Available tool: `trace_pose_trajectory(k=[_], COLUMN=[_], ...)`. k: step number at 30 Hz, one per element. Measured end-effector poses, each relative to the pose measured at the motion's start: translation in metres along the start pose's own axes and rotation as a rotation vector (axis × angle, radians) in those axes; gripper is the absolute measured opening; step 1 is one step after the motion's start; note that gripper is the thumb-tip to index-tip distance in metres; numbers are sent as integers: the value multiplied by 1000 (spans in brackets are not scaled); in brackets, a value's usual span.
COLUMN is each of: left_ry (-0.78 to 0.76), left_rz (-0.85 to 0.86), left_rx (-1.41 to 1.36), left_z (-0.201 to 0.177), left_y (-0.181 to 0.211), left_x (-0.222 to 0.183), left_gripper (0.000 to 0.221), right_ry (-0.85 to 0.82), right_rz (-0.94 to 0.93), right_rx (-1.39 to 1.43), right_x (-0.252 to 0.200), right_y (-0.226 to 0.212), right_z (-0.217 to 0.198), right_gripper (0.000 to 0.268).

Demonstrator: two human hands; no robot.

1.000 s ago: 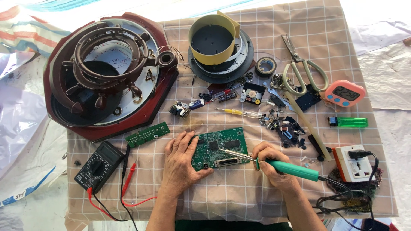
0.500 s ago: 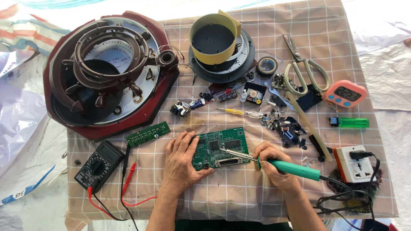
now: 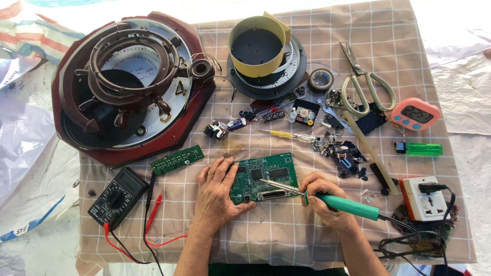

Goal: Soldering components on a circuit board using a soldering iron at a repair bench

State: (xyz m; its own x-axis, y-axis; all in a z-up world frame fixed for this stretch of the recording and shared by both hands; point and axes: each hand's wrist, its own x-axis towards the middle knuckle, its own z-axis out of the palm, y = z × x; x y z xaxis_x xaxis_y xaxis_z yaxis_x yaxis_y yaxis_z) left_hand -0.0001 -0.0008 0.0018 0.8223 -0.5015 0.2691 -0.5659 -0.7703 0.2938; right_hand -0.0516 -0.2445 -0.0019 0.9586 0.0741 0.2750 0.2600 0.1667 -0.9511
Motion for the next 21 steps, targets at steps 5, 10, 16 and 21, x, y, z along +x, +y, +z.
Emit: trace_pose_trajectory(k=[5, 10, 16, 21], left_ry=[7, 15, 5, -84], left_rz=[0, -4, -12, -78], left_rx=[0, -19, -1, -65], left_z=[2, -1, 5, 4], left_y=[-1, 0, -1, 6], left_x=[0, 1, -2, -14], left_gripper=[86, 85, 85, 93], right_ry=[7, 19, 90, 89], right_rz=[21, 44, 41, 45], right_rx=[-33, -31, 125, 274], right_x=[1, 1, -2, -18], right_y=[-1, 2, 0, 37], right_z=[0, -2, 1, -20], right_gripper=[20, 15, 19, 6])
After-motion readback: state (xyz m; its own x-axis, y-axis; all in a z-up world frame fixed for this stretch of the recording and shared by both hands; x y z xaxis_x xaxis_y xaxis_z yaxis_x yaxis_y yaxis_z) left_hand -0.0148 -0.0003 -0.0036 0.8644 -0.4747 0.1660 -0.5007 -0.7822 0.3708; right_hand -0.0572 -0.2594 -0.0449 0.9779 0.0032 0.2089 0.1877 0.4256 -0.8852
